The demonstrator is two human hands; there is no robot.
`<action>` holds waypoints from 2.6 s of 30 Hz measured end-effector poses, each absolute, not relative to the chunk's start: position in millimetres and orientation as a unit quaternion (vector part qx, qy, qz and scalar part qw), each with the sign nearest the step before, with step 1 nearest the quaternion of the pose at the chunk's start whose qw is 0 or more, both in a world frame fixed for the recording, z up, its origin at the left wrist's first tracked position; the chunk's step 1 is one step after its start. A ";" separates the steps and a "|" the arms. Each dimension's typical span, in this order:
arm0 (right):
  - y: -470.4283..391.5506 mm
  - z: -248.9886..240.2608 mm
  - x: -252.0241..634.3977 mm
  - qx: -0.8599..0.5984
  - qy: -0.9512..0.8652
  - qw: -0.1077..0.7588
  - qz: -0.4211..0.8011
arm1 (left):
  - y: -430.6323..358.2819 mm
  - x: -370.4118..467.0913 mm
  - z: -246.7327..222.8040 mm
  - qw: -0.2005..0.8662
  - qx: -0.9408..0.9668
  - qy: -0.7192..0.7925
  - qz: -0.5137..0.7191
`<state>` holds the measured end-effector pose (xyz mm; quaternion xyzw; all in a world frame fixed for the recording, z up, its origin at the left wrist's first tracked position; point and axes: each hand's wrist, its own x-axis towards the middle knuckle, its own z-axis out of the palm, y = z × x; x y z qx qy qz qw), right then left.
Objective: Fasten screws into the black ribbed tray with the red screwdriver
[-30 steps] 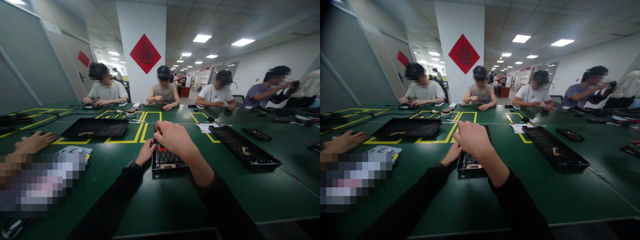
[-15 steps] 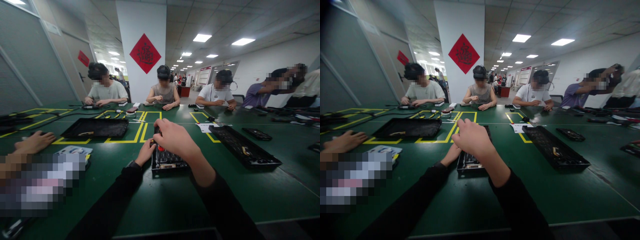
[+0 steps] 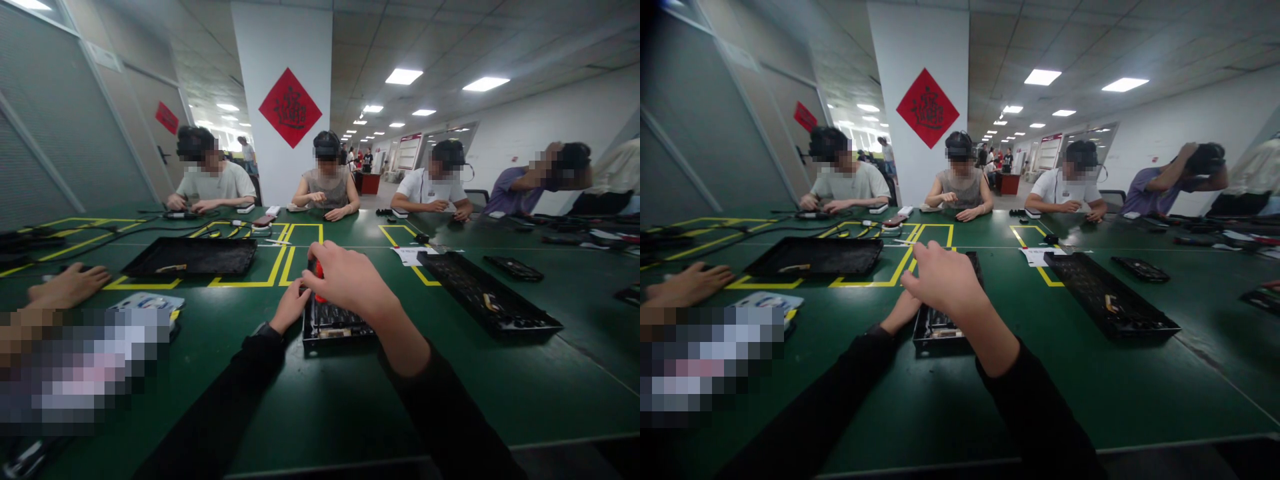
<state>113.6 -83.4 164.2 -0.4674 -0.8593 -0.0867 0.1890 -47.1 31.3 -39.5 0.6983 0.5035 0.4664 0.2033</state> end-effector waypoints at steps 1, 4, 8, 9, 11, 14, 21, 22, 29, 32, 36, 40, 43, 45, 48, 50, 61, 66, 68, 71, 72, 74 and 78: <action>-82.6 163.6 113.4 -0.468 -0.858 0.192 -0.086 | 31.8 -47.1 -40.0 0.205 0.698 0.505 0.464; -79.6 162.3 114.2 -0.470 -0.856 0.196 -0.084 | 34.2 -47.0 -42.2 0.207 0.695 0.510 0.462; -79.5 163.9 117.2 -0.442 -0.872 0.195 -0.080 | 35.2 -47.1 -42.9 0.202 0.693 0.506 0.472; -80.2 164.7 117.7 -0.430 -0.878 0.197 -0.077 | 34.8 -46.9 -42.5 0.200 0.691 0.506 0.476; -81.6 165.9 117.8 -0.415 -0.884 0.204 -0.073 | 33.7 -46.3 -41.3 0.198 0.685 0.507 0.484; -81.6 165.7 116.4 -0.422 -0.878 0.213 -0.068 | 32.7 -45.4 -40.4 0.210 0.674 0.510 0.491; -78.9 167.3 119.6 -0.421 -0.884 0.199 -0.054 | 35.4 -46.9 -43.9 0.215 0.682 0.509 0.479; -80.3 168.8 120.6 -0.406 -0.892 0.195 -0.046 | 35.9 -47.1 -44.3 0.210 0.684 0.509 0.479; -85.9 172.5 121.2 -0.386 -0.899 0.208 -0.003 | 35.1 -45.6 -44.2 0.193 0.683 0.508 0.488; -81.8 170.5 120.8 -0.413 -0.887 0.205 -0.009 | 34.3 -45.8 -43.8 0.210 0.681 0.508 0.483; -81.2 172.3 123.7 -0.410 -0.890 0.199 -0.014 | 33.4 -46.9 -43.0 0.224 0.669 0.513 0.489; -85.4 175.0 125.7 -0.403 -0.894 0.196 0.001 | 32.7 -47.0 -42.1 0.230 0.671 0.508 0.488; -83.4 172.2 124.7 -0.427 -0.883 0.196 -0.009 | 33.3 -46.6 -42.4 0.226 0.676 0.510 0.482; -80.3 169.3 124.3 -0.431 -0.879 0.202 -0.026 | 33.5 -46.5 -42.7 0.224 0.673 0.516 0.480; -77.9 167.5 125.7 -0.408 -0.888 0.211 -0.033 | 32.5 -46.8 -42.1 0.225 0.671 0.516 0.483; -78.8 168.4 126.9 -0.385 -0.898 0.212 -0.026 | 31.3 -47.0 -41.3 0.224 0.676 0.510 0.482; -77.2 167.9 126.3 -0.410 -0.890 0.198 -0.029 | 31.7 -47.6 -41.2 0.229 0.672 0.513 0.483; -81.5 171.8 124.9 -0.423 -0.887 0.185 -0.022 | 32.0 -47.6 -42.4 0.226 0.680 0.504 0.482; -81.1 171.8 123.6 -0.441 -0.878 0.181 -0.032 | 32.4 -47.1 -42.6 0.219 0.680 0.507 0.482; -78.7 170.1 123.5 -0.445 -0.873 0.193 -0.048 | 31.6 -46.9 -41.5 0.218 0.677 0.513 0.480; -78.2 169.7 124.0 -0.439 -0.875 0.198 -0.049 | 30.8 -47.0 -40.6 0.220 0.674 0.517 0.479; -78.8 169.7 125.3 -0.414 -0.886 0.205 -0.042 | 28.6 -47.1 -38.5 0.223 0.666 0.526 0.479; -83.5 171.7 125.2 -0.386 -0.899 0.206 -0.017 | 26.1 -46.3 -35.5 0.226 0.665 0.525 0.481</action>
